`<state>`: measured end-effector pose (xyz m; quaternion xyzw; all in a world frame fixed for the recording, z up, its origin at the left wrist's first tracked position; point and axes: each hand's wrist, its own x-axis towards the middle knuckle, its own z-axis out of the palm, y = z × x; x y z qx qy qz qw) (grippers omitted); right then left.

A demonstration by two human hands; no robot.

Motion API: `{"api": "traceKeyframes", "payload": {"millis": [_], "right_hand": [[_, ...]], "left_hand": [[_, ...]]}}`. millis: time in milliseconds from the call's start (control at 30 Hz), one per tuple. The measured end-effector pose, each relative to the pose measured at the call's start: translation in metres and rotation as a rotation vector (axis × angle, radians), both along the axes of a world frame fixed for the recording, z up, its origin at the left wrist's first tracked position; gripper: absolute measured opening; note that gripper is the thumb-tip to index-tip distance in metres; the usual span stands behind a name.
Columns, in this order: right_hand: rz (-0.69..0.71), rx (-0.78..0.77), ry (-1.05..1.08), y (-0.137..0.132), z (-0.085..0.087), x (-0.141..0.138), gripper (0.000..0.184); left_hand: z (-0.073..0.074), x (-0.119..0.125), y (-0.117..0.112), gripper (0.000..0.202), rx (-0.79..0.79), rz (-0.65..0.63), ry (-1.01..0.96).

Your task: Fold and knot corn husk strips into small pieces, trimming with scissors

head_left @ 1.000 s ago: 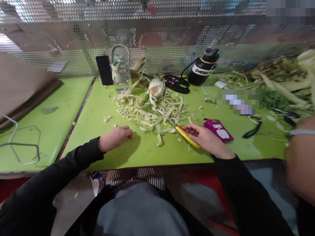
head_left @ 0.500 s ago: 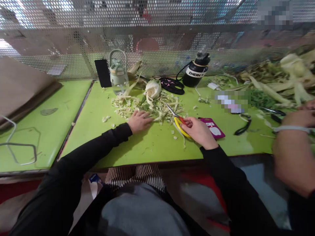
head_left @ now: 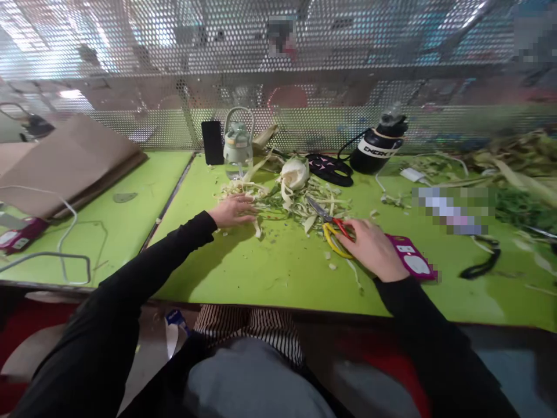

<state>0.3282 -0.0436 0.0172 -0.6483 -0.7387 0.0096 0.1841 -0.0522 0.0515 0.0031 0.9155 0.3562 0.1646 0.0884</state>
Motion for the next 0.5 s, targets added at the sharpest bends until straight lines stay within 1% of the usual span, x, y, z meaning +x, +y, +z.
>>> {"api": "traceKeyframes", "payload": {"millis": [33,100,167,200,300,400,500], "right_hand": [[0.025,0.063,-0.01,-0.001,0.002,-0.002,0.027],[0.074,0.176,0.012,-0.004,0.007,-0.012,0.03],[0.142,0.232,0.083,-0.004,0.009,-0.032,0.029],[0.211,0.235,0.102,-0.002,0.009,-0.044,0.028],[0.418,0.306,0.115,0.004,0.002,-0.08,0.026],[0.477,0.322,0.117,0.009,-0.009,-0.104,0.024],[0.506,0.319,0.121,0.009,-0.019,-0.112,0.023]], "left_hand": [[0.005,-0.002,0.001,0.026,-0.015,0.014,-0.062],[0.015,-0.005,0.005,0.022,-0.024,0.106,-0.156],[0.021,-0.004,0.012,0.021,-0.006,0.229,-0.191],[0.022,-0.002,0.017,0.021,0.004,0.281,-0.198],[0.022,0.007,0.033,0.028,0.026,0.395,-0.207],[0.021,0.02,0.048,0.032,0.025,0.468,-0.196],[0.025,0.035,0.058,0.035,-0.001,0.484,-0.183]]}}
